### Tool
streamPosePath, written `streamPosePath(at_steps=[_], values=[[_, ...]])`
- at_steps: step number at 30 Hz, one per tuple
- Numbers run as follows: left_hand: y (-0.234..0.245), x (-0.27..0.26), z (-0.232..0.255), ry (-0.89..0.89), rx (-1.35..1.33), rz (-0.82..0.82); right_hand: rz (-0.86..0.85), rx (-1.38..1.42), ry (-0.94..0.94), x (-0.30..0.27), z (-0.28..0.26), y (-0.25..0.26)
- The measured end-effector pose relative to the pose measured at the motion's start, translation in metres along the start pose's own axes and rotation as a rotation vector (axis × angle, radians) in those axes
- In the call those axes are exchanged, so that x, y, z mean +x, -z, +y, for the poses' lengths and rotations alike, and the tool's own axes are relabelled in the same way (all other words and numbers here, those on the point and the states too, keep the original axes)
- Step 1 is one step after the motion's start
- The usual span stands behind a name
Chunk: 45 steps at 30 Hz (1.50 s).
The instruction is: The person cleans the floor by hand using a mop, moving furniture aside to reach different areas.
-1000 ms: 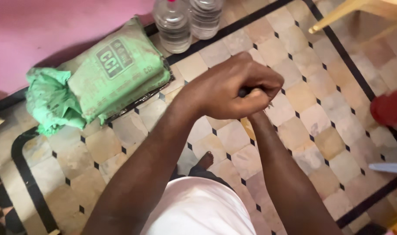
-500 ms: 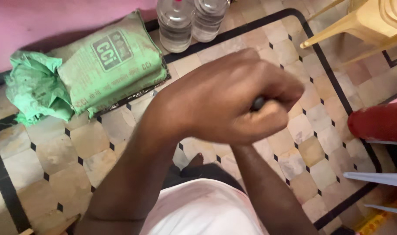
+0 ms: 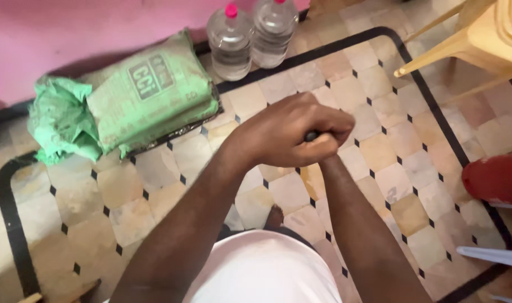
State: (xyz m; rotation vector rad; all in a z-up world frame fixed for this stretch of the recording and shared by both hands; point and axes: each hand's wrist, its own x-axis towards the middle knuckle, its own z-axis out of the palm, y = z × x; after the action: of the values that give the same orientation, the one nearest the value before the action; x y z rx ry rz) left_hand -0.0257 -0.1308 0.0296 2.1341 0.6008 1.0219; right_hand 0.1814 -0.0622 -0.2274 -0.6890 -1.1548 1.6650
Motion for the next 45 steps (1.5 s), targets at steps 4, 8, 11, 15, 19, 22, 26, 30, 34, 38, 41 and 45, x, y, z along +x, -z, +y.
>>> streamPosePath(at_steps=[4, 8, 11, 15, 19, 22, 26, 30, 34, 38, 41, 45], values=[[-0.035, 0.03, -0.016, 0.059, -0.05, 0.039, -0.054, -0.376, -0.104, 0.009, -0.002, 0.039], [-0.044, 0.035, -0.012, 0.129, -0.067, 0.054, 0.081, -1.202, -0.183, 0.033, 0.004, 0.062], [-0.052, 0.026, 0.005, 0.23, 0.008, 0.095, -0.114, -1.551, -0.224, 0.033, 0.028, 0.055], [-0.037, 0.012, 0.042, 0.258, 0.003, 0.061, -0.189, -1.408, -0.007, 0.007, 0.034, 0.01], [-0.04, 0.009, 0.069, 0.289, 0.128, 0.07, -0.254, -1.282, -0.116, 0.001, 0.026, -0.025], [-0.051, 0.012, 0.066, 0.277, 0.134, 0.032, -0.281, -1.259, -0.13, 0.005, 0.027, -0.023], [-0.047, 0.012, 0.062, 0.186, 0.209, 0.009, -0.393, -1.262, 0.18, 0.009, 0.002, -0.001], [-0.053, 0.01, 0.044, 0.135, 0.109, 0.045, -0.346, -1.195, 0.162, 0.007, -0.047, -0.01], [-0.063, 0.001, 0.009, 0.151, 0.068, 0.115, -0.288, -1.233, 0.129, 0.013, -0.059, -0.003], [-0.068, -0.018, -0.015, 0.19, 0.041, 0.176, -0.168, -1.325, 0.157, 0.032, -0.001, 0.03], [-0.063, -0.042, -0.018, 0.244, 0.064, 0.217, 0.243, -0.142, -0.437, 0.051, 0.072, 0.042], [-0.031, -0.06, -0.011, 0.217, 0.032, 0.28, 0.227, -0.038, -0.489, 0.062, 0.113, 0.028]])
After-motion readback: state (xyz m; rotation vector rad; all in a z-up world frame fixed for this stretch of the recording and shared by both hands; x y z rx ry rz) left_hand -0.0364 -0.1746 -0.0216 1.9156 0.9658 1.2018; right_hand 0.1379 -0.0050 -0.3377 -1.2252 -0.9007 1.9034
